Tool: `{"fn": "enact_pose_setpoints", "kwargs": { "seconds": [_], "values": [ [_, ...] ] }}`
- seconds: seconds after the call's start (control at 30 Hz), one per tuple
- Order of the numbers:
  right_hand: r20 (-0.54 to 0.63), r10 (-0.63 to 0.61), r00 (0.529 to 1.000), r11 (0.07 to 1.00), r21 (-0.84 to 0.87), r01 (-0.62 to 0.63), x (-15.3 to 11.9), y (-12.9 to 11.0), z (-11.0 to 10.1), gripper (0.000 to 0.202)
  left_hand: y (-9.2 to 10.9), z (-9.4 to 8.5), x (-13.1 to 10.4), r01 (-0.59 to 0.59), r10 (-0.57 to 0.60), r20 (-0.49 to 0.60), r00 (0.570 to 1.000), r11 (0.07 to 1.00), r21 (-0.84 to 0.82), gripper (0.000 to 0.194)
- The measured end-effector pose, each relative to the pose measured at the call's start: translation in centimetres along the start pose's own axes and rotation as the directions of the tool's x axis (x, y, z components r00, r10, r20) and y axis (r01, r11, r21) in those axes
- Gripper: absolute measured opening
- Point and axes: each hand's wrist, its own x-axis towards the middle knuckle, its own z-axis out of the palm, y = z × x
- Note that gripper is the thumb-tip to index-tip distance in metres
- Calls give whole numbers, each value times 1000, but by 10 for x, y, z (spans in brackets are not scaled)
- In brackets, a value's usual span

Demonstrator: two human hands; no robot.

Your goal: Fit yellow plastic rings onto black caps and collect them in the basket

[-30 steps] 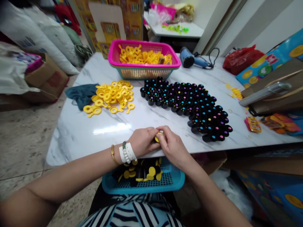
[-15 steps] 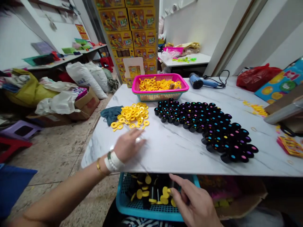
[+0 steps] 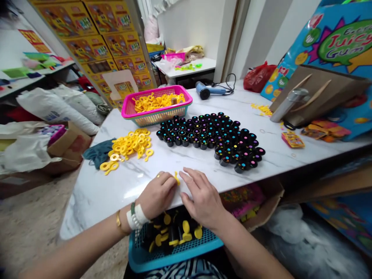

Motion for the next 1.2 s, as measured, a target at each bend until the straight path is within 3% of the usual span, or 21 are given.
{"fn": "enact_pose_setpoints", "kwargs": {
  "seconds": [0.07, 0.17, 0.27, 0.33, 0.4, 0.43, 0.5, 0.6, 0.67, 0.8, 0.9, 1.03, 1.1, 1.2],
  "values": [
    [44, -12, 999, 999, -33, 13, 5, 6, 4, 55, -7, -4, 15, 8, -4, 37, 999, 992, -123, 7],
    [86, -29, 996, 994, -103, 38, 7, 14, 8, 41, -21, -14, 29, 83, -57, 101, 993, 958, -274, 4],
    [-7, 6, 1000, 992, -127, -6, 9, 17, 7, 30, -31, -20, 36, 125, -87, 130, 988, 938, -323, 15],
    [-48, 5, 999, 993, -120, -11, 13, 18, 6, 36, -35, -19, 38, 122, -88, 117, 989, 935, -334, 13],
    [6, -53, 999, 990, -133, 53, 19, 19, 5, 42, -40, -16, 41, 168, -170, 24, 985, 927, -335, 7],
    [59, -93, 994, 984, -147, 101, 22, 20, 5, 44, -43, -14, 43, 214, -245, -52, 968, 918, -334, 4],
    [160, -164, 973, 966, -172, 191, 26, 23, 6, 42, -52, -10, 47, 327, -407, -197, 892, 882, -339, 8],
    [195, -175, 965, 957, -197, 213, 25, 26, 7, 30, -67, -7, 57, 449, -543, -293, 787, 830, -331, 18],
    [163, -140, 977, 964, -201, 172, 20, 26, 6, 33, -75, -5, 65, 492, -572, -325, 753, 818, -297, 26],
    [174, -127, 976, 971, -179, 158, 3, 22, 0, 62, -83, -1, 83, 555, -607, -330, 723, 794, -247, 44],
    [147, -150, 978, 960, -217, 180, -14, 17, 0, 57, -88, 3, 94, 597, -638, -294, 712, 770, -225, 48],
    [118, -185, 976, 958, -201, 206, -25, 6, 1, 27, -90, 6, 98, 616, -631, -277, 724, 773, -150, 33],
    [179, -149, 972, 978, -120, 172, -22, 2, -3, 20, -85, 6, 92, 586, -600, -276, 751, 798, -141, 25],
    [280, -124, 952, 992, 40, 118, -10, 4, -14, 20, -67, 2, 71, 486, -509, -240, 826, 860, -152, 20]
  ]
}}
